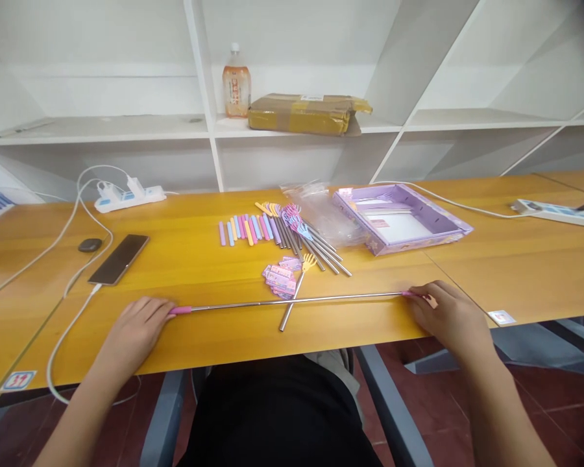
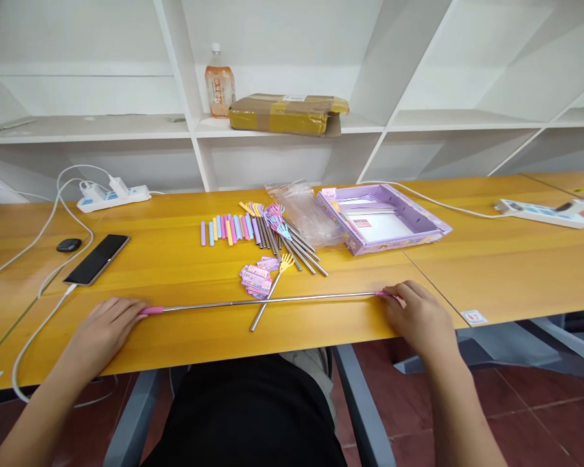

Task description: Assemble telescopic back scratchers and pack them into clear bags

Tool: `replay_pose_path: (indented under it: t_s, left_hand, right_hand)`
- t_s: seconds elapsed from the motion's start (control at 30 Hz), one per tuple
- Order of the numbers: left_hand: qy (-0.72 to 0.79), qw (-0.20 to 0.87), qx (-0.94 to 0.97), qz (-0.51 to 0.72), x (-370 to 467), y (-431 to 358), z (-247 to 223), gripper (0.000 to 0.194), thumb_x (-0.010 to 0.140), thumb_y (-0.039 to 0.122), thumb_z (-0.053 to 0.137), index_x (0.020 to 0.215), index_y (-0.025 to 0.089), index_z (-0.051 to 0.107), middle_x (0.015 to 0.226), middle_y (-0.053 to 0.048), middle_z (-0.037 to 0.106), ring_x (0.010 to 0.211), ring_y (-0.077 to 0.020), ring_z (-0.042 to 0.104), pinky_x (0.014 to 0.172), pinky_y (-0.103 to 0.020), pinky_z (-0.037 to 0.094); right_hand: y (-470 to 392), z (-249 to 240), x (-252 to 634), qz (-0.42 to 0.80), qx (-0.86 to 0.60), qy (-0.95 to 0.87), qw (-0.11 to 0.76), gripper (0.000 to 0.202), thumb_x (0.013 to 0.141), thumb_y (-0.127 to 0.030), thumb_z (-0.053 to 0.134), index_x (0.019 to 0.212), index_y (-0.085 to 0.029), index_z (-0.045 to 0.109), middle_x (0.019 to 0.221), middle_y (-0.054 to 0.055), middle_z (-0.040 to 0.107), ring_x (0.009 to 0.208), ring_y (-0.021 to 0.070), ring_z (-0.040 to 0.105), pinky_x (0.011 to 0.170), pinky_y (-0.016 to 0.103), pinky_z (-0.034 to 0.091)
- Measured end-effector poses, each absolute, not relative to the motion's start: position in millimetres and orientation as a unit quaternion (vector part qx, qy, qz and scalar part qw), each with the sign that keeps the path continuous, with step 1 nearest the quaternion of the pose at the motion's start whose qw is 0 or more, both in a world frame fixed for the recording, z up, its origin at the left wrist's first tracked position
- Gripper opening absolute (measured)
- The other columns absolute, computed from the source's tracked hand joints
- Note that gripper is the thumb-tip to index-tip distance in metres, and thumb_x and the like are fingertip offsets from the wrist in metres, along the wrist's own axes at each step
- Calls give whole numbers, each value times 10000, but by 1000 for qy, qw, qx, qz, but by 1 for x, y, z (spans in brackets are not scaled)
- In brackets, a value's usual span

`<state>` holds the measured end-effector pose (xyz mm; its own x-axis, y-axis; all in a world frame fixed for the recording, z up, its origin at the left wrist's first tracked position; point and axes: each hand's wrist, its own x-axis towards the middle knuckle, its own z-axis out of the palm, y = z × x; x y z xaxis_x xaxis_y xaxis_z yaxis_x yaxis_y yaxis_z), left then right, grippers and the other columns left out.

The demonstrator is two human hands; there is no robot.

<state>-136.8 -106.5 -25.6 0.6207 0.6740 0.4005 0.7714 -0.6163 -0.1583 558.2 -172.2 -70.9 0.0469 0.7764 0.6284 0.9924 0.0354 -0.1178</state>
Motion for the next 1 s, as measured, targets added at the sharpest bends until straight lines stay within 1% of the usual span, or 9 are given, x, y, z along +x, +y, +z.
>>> replay_pose_path:
  t_s: [0.23,0.4,0.47,0.53,0.6,0.7,0.83,0.9,1.0]
  left_hand:
    - [-371,230,-879,-189,-114,-117,25,324,1099,128,508,1325,239,712,1239,-119,819,1069,-327,733,907,-465,496]
    - [-325,206,-882,-273,-42,-129,50,171,1093,129,623,1237,192,691,1070,-96,832,897,-264,707,797,-419,431]
    - [-304,178,-889,-293,-6,-139,46,144,1092,125,635,1219,167,685,1060,-102,821,878,-246,686,783,-408,425]
    - [-274,138,-905,-294,22,-146,36,166,1088,102,628,1241,138,681,1016,-97,801,839,-233,660,751,-393,424]
    - [-285,140,-895,-313,35,-145,25,191,1079,93,637,1265,110,676,1003,-111,786,822,-239,642,766,-400,456]
    - [-304,103,-904,-282,33,-130,10,142,1121,150,595,1228,127,685,992,-87,770,842,-229,661,791,-376,504]
    - [-347,53,-890,-291,30,-111,-10,229,1185,253,490,1191,176,705,1004,-61,775,860,-196,722,764,-317,530]
    - [-384,33,-867,-314,35,-109,-20,260,1194,291,472,1221,201,715,1006,-51,775,859,-184,739,751,-296,540]
    - [-432,-6,-842,-323,42,-112,-30,289,1201,326,451,1265,224,713,1019,-44,767,885,-182,758,753,-288,566]
  right_hand:
    - [-171,-39,579,-263,-643,-643,321,280,1073,-469,698,922,-244,770,930,79,811,773,234,766,626,331,514]
    - [-163,-1,514,-220,-579,-703,350,129,1048,-328,792,952,-251,754,954,69,813,860,211,781,724,311,544]
    - [-161,8,460,-203,-511,-730,405,69,1051,-255,783,995,-248,742,934,55,786,841,207,752,763,321,547]
    - [-158,9,403,-146,-436,-807,371,77,1092,-181,694,1098,-237,746,962,56,771,862,197,722,792,324,533]
    - [-154,6,359,-157,-420,-832,328,153,1116,-141,620,1040,-200,740,897,66,740,819,206,663,767,348,477]
    - [-137,10,338,-114,-386,-867,294,237,1147,-243,607,938,-189,706,830,53,695,758,196,605,722,341,429]
    - [-86,38,370,67,-416,-874,242,338,1146,-512,597,1200,-208,736,1128,85,775,995,231,713,872,327,523]
    - [-45,48,390,63,-517,-819,240,371,1184,-441,475,1237,-191,744,1217,122,772,1077,260,720,942,350,537]
    - [24,43,409,-40,-663,-726,178,388,1148,-303,458,1280,-73,741,1350,246,721,1302,370,652,1138,458,479]
